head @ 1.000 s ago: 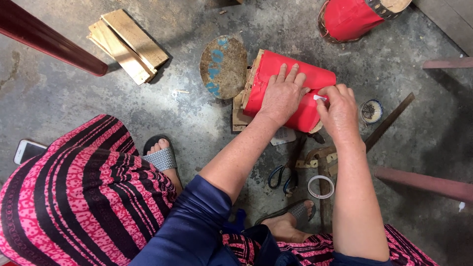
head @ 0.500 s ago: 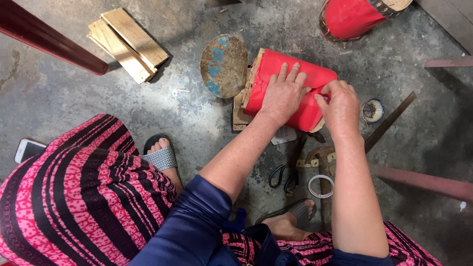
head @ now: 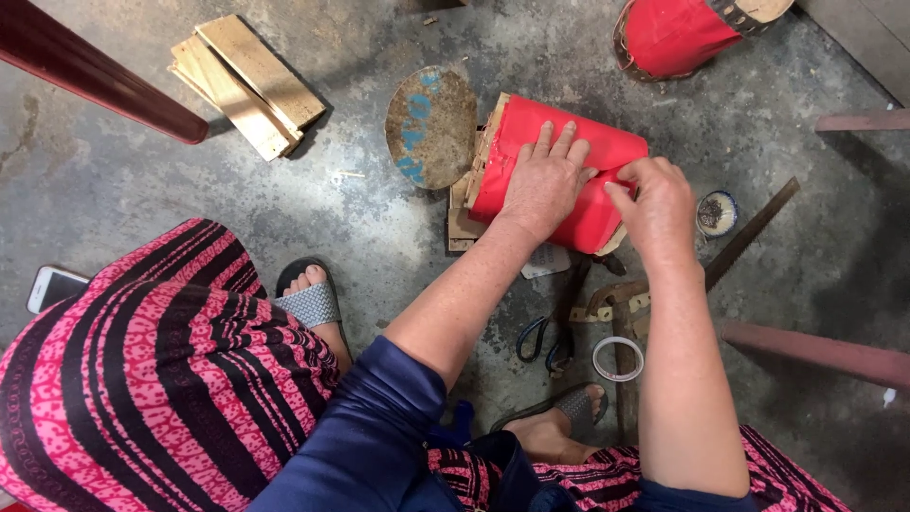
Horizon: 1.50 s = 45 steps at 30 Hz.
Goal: Wrapping a wooden drum with red paper and securing it with tape and scissors
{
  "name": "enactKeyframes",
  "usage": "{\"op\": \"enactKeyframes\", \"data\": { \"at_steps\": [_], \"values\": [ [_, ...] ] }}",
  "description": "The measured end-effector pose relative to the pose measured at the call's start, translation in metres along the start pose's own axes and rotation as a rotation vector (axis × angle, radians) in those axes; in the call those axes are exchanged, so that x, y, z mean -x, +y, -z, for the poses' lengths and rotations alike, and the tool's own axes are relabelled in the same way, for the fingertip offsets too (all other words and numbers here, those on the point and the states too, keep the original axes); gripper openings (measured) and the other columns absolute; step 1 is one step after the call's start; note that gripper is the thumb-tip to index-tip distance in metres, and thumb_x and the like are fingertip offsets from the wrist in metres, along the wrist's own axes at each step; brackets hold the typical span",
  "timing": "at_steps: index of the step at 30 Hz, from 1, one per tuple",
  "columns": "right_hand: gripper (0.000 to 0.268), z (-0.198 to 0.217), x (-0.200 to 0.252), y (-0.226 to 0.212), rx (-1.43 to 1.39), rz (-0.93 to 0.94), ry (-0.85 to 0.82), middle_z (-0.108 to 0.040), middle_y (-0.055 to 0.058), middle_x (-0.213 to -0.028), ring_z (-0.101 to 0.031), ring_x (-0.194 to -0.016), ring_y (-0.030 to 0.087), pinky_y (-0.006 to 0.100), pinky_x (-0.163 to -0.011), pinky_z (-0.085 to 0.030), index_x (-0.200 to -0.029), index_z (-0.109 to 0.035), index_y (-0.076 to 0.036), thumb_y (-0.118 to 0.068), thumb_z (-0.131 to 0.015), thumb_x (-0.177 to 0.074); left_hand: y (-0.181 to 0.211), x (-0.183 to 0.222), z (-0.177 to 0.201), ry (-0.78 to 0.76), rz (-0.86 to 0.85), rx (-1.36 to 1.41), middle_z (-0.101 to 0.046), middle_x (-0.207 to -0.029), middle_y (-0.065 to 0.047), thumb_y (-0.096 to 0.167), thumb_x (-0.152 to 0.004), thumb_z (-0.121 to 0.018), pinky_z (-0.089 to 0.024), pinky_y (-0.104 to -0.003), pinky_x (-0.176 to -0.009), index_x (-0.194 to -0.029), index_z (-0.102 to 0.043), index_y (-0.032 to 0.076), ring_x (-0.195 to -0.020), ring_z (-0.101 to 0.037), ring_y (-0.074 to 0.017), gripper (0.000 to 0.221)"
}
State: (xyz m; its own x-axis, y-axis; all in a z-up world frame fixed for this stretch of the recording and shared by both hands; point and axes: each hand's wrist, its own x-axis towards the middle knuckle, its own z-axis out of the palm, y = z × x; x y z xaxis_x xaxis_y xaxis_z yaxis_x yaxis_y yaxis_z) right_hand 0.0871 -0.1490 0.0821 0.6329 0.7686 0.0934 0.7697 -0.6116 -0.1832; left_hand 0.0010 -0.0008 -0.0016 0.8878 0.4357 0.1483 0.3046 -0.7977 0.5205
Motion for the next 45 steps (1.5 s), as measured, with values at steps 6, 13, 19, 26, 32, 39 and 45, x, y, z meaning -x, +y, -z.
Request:
{"op": "enactKeyframes", "data": {
  "at_steps": [6, 13, 19, 26, 32, 39, 45],
  "values": [
    [0.02, 0.0, 0.0, -0.008, 0.068, -0.01, 0.006, -0.06, 0.006, -0.087, -0.064, -0.091, 0.03, 0.042, -0.078, -0.055, -0.094, -0.071, -0.011, -0.018, -0.088, -0.085, -0.001, -0.002, -0.007, 0.03, -0.009, -0.017, -0.058, -0.147, -0.01, 0.054, -0.101, -0.047, -0.043, -0.048, -0.108, -0.12, -0.054, 0.021, -0.14, -0.052, -0.0379, 0.039],
    [0.014, -0.008, -0.002, 0.001, 0.131, 0.006, 0.04, -0.06, 0.007, -0.087, -0.064, -0.091, 0.029, 0.041, -0.079, -0.055, -0.094, -0.07, -0.012, -0.014, -0.083, -0.088, -0.001, -0.001, 0.004, -0.004, 0.006, -0.003, -0.058, -0.148, -0.01, 0.053, -0.102, -0.044, -0.042, -0.047, -0.108, -0.12, -0.054, 0.021, -0.141, -0.051, -0.0374, 0.038],
    [0.015, 0.008, 0.006, -0.016, 0.137, 0.063, -0.006, -0.061, 0.006, -0.093, -0.065, -0.093, 0.029, 0.042, -0.08, -0.056, -0.1, -0.075, -0.017, -0.015, -0.081, -0.086, 0.001, -0.002, 0.002, -0.02, 0.009, 0.001, -0.057, -0.148, -0.01, 0.053, -0.102, -0.044, -0.041, -0.047, -0.109, -0.122, -0.054, 0.021, -0.142, -0.05, -0.0369, 0.038],
    [0.01, -0.014, 0.009, -0.003, 0.39, 0.139, 0.085, -0.06, -0.001, -0.091, -0.067, -0.086, 0.02, 0.033, -0.072, -0.058, -0.091, -0.073, -0.021, -0.024, -0.08, -0.084, 0.001, -0.004, -0.004, -0.021, 0.01, -0.003, -0.056, -0.149, -0.01, 0.054, -0.102, -0.044, -0.04, -0.047, -0.11, -0.121, -0.053, 0.021, -0.142, -0.049, -0.0375, 0.039],
    [0.01, -0.022, 0.001, -0.017, 0.61, 0.191, 0.172, -0.057, -0.003, -0.082, -0.065, -0.07, 0.017, 0.03, -0.059, -0.056, -0.079, -0.068, -0.022, -0.025, -0.077, -0.082, 0.001, -0.002, 0.002, -0.015, 0.006, 0.002, -0.057, -0.148, -0.01, 0.053, -0.102, -0.042, -0.04, -0.047, -0.109, -0.12, -0.054, 0.021, -0.142, -0.049, -0.038, 0.039],
    [0.011, -0.037, -0.007, -0.032, 0.657, 0.09, -0.016, -0.059, 0.005, -0.082, -0.069, -0.062, 0.023, 0.037, -0.054, -0.059, -0.084, -0.07, -0.009, -0.017, -0.067, -0.092, 0.002, -0.001, 0.002, 0.002, 0.004, -0.003, -0.057, -0.148, -0.01, 0.053, -0.101, -0.045, -0.041, -0.047, -0.109, -0.121, -0.054, 0.022, -0.142, -0.05, -0.0378, 0.038],
    [0.014, -0.048, -0.017, -0.03, 0.653, 0.002, -0.119, -0.058, 0.01, -0.085, -0.07, -0.063, 0.03, 0.046, -0.053, -0.059, -0.089, -0.071, -0.003, -0.013, -0.063, -0.094, 0.001, -0.001, 0.002, 0.002, -0.014, -0.027, -0.056, -0.149, -0.009, 0.05, -0.101, -0.048, -0.041, -0.047, -0.108, -0.122, -0.053, 0.023, -0.142, -0.048, -0.038, 0.035]
  ]
}}
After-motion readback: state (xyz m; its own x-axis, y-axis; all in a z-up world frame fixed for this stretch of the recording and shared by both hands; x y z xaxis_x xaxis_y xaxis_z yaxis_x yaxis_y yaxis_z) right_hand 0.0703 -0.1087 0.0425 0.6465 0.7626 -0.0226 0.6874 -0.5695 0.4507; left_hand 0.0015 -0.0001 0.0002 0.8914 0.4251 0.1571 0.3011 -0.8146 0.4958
